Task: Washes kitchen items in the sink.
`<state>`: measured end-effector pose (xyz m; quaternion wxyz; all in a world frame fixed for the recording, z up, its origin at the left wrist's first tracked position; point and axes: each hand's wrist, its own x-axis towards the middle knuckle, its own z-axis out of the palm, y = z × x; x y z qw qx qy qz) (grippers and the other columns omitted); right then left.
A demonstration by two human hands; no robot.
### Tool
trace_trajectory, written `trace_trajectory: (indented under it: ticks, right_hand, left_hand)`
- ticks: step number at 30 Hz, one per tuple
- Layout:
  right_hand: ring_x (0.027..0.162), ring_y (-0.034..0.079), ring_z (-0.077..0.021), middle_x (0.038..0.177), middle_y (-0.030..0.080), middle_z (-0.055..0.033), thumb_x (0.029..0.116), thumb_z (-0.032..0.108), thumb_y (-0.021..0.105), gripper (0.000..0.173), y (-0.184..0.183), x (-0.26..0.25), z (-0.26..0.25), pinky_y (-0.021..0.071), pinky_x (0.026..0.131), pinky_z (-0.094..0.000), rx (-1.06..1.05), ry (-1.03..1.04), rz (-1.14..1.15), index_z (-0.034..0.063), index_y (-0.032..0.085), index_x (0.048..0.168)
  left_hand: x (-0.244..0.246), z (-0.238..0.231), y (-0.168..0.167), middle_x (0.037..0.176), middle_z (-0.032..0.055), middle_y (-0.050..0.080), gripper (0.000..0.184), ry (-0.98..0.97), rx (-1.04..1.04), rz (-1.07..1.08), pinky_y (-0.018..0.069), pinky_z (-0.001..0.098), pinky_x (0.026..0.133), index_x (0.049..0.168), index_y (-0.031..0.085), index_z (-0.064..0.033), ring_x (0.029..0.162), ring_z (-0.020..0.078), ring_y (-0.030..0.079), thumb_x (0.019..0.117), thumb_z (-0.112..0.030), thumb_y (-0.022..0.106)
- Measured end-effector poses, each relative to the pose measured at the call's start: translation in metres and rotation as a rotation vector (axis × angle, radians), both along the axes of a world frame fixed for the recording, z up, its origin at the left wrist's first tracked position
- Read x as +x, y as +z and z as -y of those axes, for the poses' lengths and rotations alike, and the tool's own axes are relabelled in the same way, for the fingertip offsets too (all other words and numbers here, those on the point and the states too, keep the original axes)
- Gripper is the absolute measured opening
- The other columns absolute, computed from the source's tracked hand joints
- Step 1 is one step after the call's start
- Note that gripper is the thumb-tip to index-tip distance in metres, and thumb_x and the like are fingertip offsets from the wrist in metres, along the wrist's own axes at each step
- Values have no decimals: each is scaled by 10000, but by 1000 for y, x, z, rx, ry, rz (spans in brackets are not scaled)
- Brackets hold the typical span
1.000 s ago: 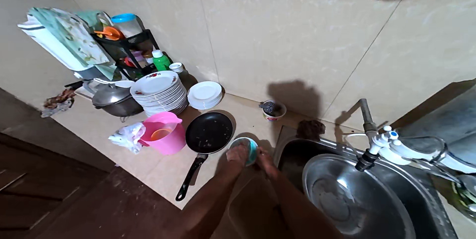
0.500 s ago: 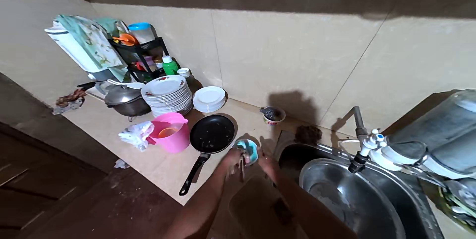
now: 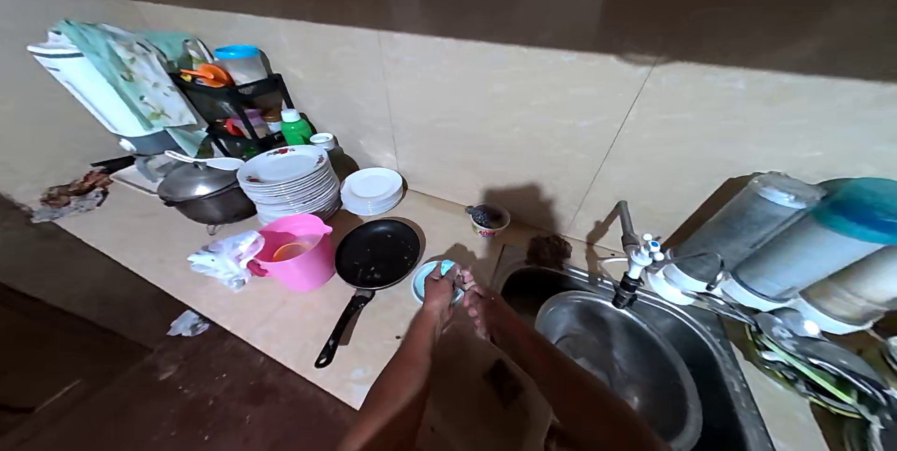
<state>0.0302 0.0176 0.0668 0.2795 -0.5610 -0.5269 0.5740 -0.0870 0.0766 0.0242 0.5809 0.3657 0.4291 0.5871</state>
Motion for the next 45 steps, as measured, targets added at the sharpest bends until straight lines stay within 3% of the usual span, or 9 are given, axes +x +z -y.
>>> trace_trajectory:
  ticks: [11, 15, 17, 19, 23, 27, 33, 39, 45]
  right_hand:
    - [709, 513, -175, 930, 550, -124, 1125, 194, 355, 333, 1, 22, 19, 470, 659, -338, -5, 67, 199, -38, 542, 1275]
    - [839, 589, -237, 1029, 609, -187, 1124, 206, 351, 365, -7, 33, 22, 507, 782, -400, 30, 47, 254, -54, 578, 1243]
    - [865, 594, -244, 1039, 608, -191, 1122, 205, 364, 358, -10, 36, 28, 508, 800, -404, 55, 19, 242, -59, 586, 1219]
    - [865, 589, -237, 1028, 608, -183, 1120, 198, 369, 350, -9, 39, 36, 504, 806, -398, 85, 2, 240, -57, 591, 1211]
    - [809, 569, -217, 957, 598, -158, 1114, 184, 370, 340, -6, 52, 56, 496, 773, -386, 128, -21, 251, -56, 591, 1211]
    - [663, 492, -127, 834, 526, -70, 1112, 185, 371, 321, -15, 69, 79, 460, 632, -302, 141, -136, 147, -46, 590, 1155]
    - [551, 441, -71, 725, 446, 7, 1111, 191, 376, 288, -30, 78, 99, 428, 529, -236, 109, -254, 30, -10, 583, 1114]
    - [547, 451, -78, 714, 463, -2, 1107, 190, 387, 286, -39, 82, 110, 426, 526, -244, 95, -257, 44, -8, 593, 1115]
    - [561, 455, -69, 716, 467, 2, 1101, 178, 407, 265, -44, 88, 123, 428, 537, -236, 122, -300, 65, 6, 605, 1060]
  left_hand:
    - [-43, -25, -8, 1025, 203, 692, 289, -64, 72, -803, 555, 413, 883, 1226, 627, 79, 900, 240, 685, 1069, -134, 511]
    - [-45, -27, 20, 1555, 269, 397, 809, -255, -129, -1511, 469, 580, 1068, 1589, 275, -49, 1371, 458, 484, 935, -196, 727]
    - [-36, -25, 27, 1550, 278, 396, 776, -261, -201, -1629, 501, 572, 1029, 1593, 221, -48, 1345, 456, 519, 962, -126, 666]
    - [-33, -26, 31, 1436, 310, 520, 552, -308, -200, -1609, 472, 577, 1061, 1538, 316, 25, 1319, 455, 552, 1038, -79, 527]
    - [-44, -30, 37, 1405, 322, 548, 338, -508, -69, -1518, 352, 560, 1161, 1311, 596, 99, 1369, 448, 489, 1005, -41, 560]
    - [-55, -28, 34, 1394, 322, 554, 318, -414, -41, -1472, 377, 578, 1145, 1309, 602, 83, 1343, 462, 513, 1015, -22, 543]
    - [-59, -37, 16, 1163, 304, 642, 172, -56, 114, -1231, 473, 618, 986, 1087, 668, 87, 1117, 458, 627, 1000, -35, 583]
    - [-52, -41, 21, 1197, 295, 662, 266, -267, -92, -1288, 472, 596, 1016, 1223, 658, 53, 1144, 437, 637, 1022, -106, 588]
    - [-48, -41, 21, 1131, 300, 671, 296, -91, 41, -1289, 484, 648, 958, 1124, 665, 55, 1099, 472, 644, 946, -171, 737]
